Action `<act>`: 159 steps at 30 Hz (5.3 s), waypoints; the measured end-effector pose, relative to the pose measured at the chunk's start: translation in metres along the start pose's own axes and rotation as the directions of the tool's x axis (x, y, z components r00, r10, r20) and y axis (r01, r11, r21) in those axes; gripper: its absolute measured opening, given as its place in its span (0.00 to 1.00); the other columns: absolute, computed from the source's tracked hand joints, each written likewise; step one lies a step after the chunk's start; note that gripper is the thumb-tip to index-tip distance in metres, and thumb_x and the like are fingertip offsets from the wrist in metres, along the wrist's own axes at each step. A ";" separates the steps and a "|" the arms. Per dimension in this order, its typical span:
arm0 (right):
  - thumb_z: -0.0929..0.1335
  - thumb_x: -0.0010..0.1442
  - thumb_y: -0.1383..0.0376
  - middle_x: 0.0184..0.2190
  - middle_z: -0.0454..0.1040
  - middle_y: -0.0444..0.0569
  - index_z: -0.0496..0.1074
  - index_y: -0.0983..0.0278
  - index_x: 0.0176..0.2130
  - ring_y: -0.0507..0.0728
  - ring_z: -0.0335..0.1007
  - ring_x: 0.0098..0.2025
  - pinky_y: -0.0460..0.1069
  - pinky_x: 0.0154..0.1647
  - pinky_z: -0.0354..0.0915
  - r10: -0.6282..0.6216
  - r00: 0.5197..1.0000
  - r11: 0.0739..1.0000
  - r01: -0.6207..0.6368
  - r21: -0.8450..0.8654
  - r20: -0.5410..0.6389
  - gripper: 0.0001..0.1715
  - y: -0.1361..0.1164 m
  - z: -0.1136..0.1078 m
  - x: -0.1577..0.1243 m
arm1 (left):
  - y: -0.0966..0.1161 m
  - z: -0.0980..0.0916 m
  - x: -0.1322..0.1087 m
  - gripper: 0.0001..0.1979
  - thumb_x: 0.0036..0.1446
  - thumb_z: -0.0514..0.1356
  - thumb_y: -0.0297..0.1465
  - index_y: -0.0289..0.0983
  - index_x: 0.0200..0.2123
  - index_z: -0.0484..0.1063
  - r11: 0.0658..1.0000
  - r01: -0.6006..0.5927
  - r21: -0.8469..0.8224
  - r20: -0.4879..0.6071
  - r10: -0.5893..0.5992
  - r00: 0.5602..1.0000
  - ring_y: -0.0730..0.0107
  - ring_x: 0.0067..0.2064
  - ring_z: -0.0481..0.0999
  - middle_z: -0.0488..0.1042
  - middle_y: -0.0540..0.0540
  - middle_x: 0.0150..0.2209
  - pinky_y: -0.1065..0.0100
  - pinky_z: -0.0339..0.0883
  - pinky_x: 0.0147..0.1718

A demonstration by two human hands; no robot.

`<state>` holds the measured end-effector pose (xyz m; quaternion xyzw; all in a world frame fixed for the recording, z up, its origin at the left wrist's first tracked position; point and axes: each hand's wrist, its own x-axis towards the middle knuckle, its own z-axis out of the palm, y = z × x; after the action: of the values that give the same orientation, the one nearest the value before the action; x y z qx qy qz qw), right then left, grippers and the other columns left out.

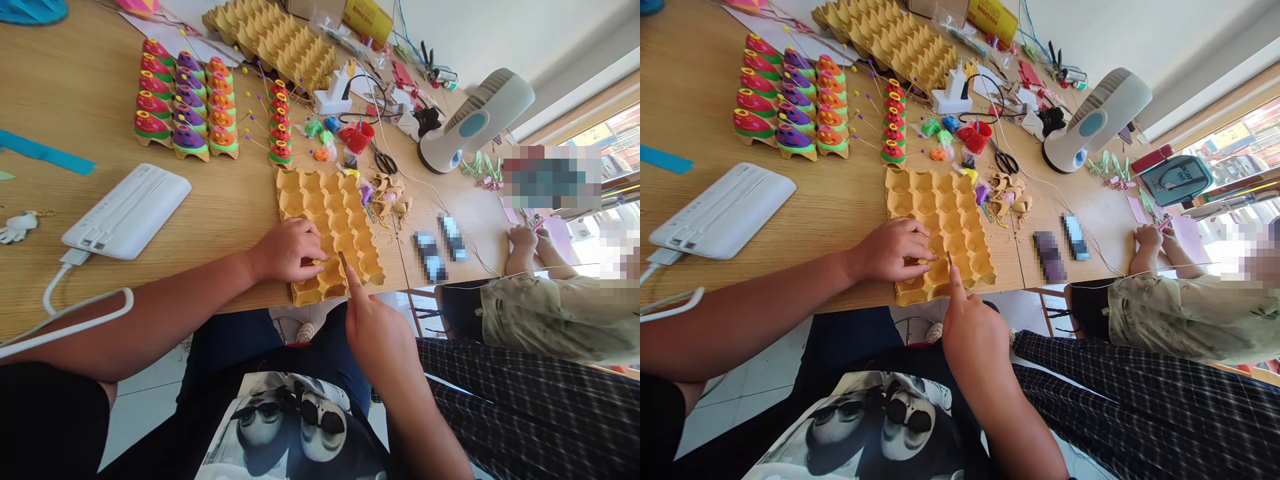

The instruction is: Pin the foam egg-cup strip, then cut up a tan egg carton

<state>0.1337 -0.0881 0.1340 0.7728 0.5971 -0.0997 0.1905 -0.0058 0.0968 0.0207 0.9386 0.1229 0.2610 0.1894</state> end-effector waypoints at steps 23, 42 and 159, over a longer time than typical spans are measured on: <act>0.62 0.73 0.65 0.32 0.79 0.45 0.43 0.55 0.77 0.54 0.78 0.27 0.47 0.21 0.52 0.032 0.998 0.992 -0.026 -0.125 0.053 0.41 -0.001 0.001 -0.005 | 0.000 0.001 0.000 0.10 0.61 0.64 0.38 0.45 0.40 0.85 1.000 0.006 -0.003 -0.022 -0.006 1.000 0.58 0.47 0.75 0.83 0.49 0.34 0.58 0.63 0.45; 0.60 0.73 0.66 0.37 0.79 0.47 0.39 0.58 0.78 0.57 0.80 0.30 0.49 0.23 0.58 0.058 0.993 0.996 -0.050 -0.075 0.108 0.42 -0.001 0.017 -0.012 | 0.002 -0.001 0.001 0.10 0.60 0.64 0.37 0.45 0.40 0.86 1.000 0.017 0.000 -0.013 -0.017 1.000 0.58 0.47 0.75 0.83 0.49 0.35 0.58 0.64 0.44; 0.60 0.74 0.63 0.33 0.83 0.48 0.50 0.57 0.76 0.58 0.81 0.33 0.48 0.27 0.60 -0.069 0.989 0.990 0.084 -0.117 0.127 0.36 0.008 -0.040 0.016 | 0.001 -0.002 0.001 0.10 0.62 0.63 0.39 0.46 0.37 0.85 1.000 0.002 -0.011 0.005 -0.002 1.000 0.58 0.47 0.74 0.82 0.49 0.33 0.58 0.62 0.46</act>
<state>0.1428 -0.0593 0.1653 0.7286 0.6184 -0.1176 0.2701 -0.0054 0.0972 0.0227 0.9381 0.1218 0.2590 0.1949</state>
